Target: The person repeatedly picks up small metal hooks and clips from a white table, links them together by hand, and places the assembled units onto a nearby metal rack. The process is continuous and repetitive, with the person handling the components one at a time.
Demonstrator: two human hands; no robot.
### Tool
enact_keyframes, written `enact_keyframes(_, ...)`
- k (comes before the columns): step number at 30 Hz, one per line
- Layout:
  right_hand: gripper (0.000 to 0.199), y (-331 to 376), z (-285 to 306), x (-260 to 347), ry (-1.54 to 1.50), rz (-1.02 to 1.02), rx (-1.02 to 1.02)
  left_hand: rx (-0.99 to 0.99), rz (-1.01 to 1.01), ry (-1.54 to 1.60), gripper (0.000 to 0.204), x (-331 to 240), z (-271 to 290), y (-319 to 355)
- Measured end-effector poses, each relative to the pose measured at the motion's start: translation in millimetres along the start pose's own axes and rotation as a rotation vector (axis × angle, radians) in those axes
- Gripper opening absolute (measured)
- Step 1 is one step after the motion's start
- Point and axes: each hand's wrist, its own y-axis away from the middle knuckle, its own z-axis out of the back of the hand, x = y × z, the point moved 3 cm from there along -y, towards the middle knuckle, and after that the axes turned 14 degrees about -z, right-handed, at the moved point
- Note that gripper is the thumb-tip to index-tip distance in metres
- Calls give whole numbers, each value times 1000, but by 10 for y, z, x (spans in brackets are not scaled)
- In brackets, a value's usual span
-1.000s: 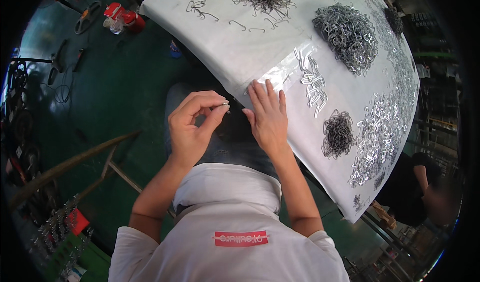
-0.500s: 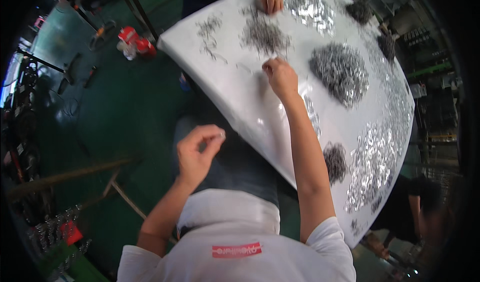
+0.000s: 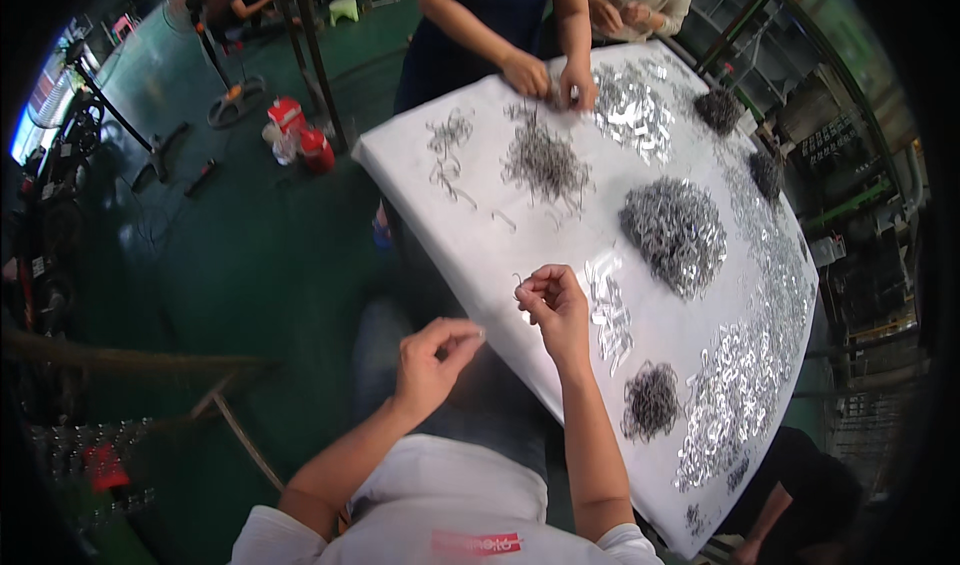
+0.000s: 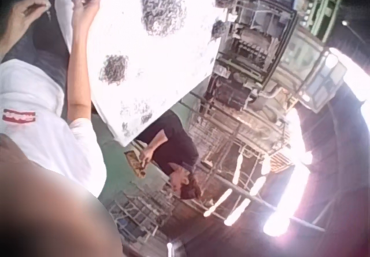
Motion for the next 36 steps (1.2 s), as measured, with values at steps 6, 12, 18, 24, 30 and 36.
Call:
enact_keyframes(6, 28, 709, -251, 120, -456, -141, 52, 21, -37, 9, 15, -89, -46, -21)
enact_keyframes(12, 25, 708, -357, 72, -509, -77, 2, 35, -103, -63, 18, -168, -37, -53)
enact_keyframes(18, 26, 757, -447, 4, -529, 111, -121, 19, -229, -131, 25, -149, -85, -8)
enact_keyframes(24, 29, 916, -415, -97, -381, 350, -196, 6, -212, -212, 25, 252, -80, -217)
enact_keyframes(30, 24, 1107, -312, -237, -300, 289, -252, 411, -551, -272, 21, 759, -1100, -513)
enact_keyframes(36, 28, 1229, -240, -265, -258, 270, -271, 743, -800, -695, 21, 878, -1475, -462)
